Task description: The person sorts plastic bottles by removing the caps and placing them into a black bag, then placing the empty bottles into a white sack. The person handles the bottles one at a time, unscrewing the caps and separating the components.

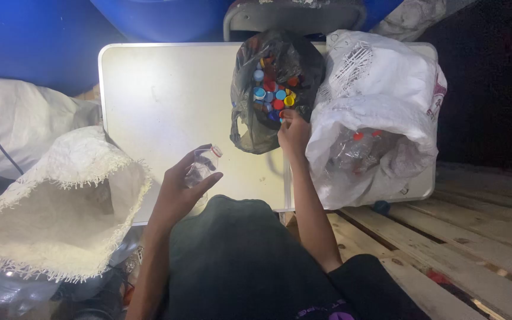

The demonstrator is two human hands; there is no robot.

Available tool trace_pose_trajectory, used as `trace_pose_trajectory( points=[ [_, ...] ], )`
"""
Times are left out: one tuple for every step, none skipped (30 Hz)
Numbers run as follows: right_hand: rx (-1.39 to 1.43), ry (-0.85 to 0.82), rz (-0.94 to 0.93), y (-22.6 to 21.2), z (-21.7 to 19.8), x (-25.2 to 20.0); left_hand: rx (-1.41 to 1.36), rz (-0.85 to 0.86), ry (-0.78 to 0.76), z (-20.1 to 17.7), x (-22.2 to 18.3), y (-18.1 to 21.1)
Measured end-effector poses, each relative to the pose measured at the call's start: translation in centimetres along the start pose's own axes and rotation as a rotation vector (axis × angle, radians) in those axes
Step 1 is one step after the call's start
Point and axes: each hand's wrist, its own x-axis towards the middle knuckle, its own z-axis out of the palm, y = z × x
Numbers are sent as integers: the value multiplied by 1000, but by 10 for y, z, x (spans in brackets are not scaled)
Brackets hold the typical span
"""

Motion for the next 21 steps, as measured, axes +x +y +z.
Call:
trace_pose_trajectory(
  points=[
    [-1,-1,0,1,4,2,-1,-1,0,-1,1,-1],
    [-60,-19,19,2,9,5,-9,3,4,-3,1,-1],
    [-121,-36,39,3,13,7,-18,6,7,-4,2,-1],
    [-122,-37,40,5,19,8,-19,5,7,-6,3,1],
    [-162,37,-37,7,24,10,8,-3,9,-7,4,3],
    [-201,110,-115,10,29,11,35,-10,10,-9,5,4],
    [-200,111,-123,13,31,15,34,-5,16,-9,6,2],
    [-228,157,-143,16,33,18,48,-45,19,-11,7,-1],
    [-257,200,-159,19,35,19,60,-91,19,-13,5,-3],
    [-258,197,-163,14,34,19,58,-92,24,-16,5,-4],
    [-275,202,-184,10,31,19,46,-52,31,-19,4,-5],
    [-293,206,-206,6,29,18,33,-12,39,-21,2,-7],
    [-294,205,-209,3,29,16,31,-12,42,-24,1,-7],
    [-286,222,-192,1,29,14,22,-33,36,-27,0,-8],
    [-278,242,-176,-2,28,14,12,-50,30,-28,0,-8],
    [-279,243,-181,-7,26,11,9,-47,34,-30,-1,-12],
    [-280,258,-180,-11,24,9,-6,-36,32,-31,-1,-16],
    [-281,274,-179,-16,22,7,-22,-25,30,-32,-2,-20],
    [-281,274,-186,-14,23,5,-23,-22,35,-34,-3,-19],
    [-112,212,-95,-13,23,4,-28,-21,24,-36,-4,-19],
    [57,145,-4,-11,25,2,-32,-23,12,-37,-6,-19]
  ],
)
